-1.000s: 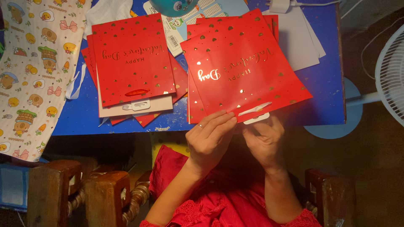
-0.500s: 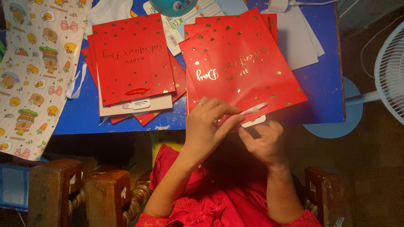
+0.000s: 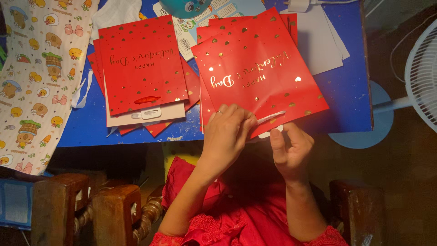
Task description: The person assembles red Valentine's Day gift boxes by hand. They fold the flaps, insert white plastic handles, and attach red ribbon bows to the front of each box. The person handles multiple boxes one at a time, stacking completed units on the table.
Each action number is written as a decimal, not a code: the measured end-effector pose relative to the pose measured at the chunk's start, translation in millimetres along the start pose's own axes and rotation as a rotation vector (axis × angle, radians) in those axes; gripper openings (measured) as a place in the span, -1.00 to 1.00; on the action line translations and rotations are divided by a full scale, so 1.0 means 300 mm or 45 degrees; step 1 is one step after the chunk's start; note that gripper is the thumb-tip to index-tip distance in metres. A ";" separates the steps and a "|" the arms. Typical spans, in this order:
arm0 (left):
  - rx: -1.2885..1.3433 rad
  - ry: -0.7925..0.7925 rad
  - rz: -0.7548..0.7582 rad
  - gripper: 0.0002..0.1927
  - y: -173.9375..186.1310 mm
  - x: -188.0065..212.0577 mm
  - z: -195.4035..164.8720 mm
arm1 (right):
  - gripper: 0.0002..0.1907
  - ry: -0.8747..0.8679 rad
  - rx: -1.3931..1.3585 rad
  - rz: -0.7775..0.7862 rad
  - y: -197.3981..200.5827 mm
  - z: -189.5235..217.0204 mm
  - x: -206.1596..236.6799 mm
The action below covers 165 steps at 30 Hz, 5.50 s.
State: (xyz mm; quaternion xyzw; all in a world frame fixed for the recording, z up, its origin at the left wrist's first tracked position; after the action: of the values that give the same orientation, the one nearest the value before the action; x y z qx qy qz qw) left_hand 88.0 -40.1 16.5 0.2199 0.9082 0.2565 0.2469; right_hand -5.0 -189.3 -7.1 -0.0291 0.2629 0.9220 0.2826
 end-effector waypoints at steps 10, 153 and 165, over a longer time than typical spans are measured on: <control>-0.022 -0.039 -0.011 -0.82 0.008 -0.008 -0.014 | -0.73 0.003 0.068 -0.012 -0.003 -0.012 0.005; 1.128 0.358 -1.253 -0.39 0.279 0.522 0.454 | -0.61 0.573 0.347 0.380 -0.450 0.448 0.259; 0.043 0.211 -1.013 -0.61 0.402 0.455 0.332 | -0.55 0.582 0.546 0.365 -0.440 0.486 0.228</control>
State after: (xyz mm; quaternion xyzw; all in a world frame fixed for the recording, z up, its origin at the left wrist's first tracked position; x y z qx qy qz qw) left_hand 70.0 160.4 -34.4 -0.1663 0.9433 0.1429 0.2492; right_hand 22.4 11.1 42.7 -0.1376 0.5086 0.8458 0.0839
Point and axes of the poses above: each hand's wrist, its own x-axis away from the middle knuckle, its own y-axis out of the back of the hand, z = x × y, the point moved 10 cm from there along -x, towards the middle knuckle, and after that the axes turned 8 degrees about -y, right-handed, at the moved point
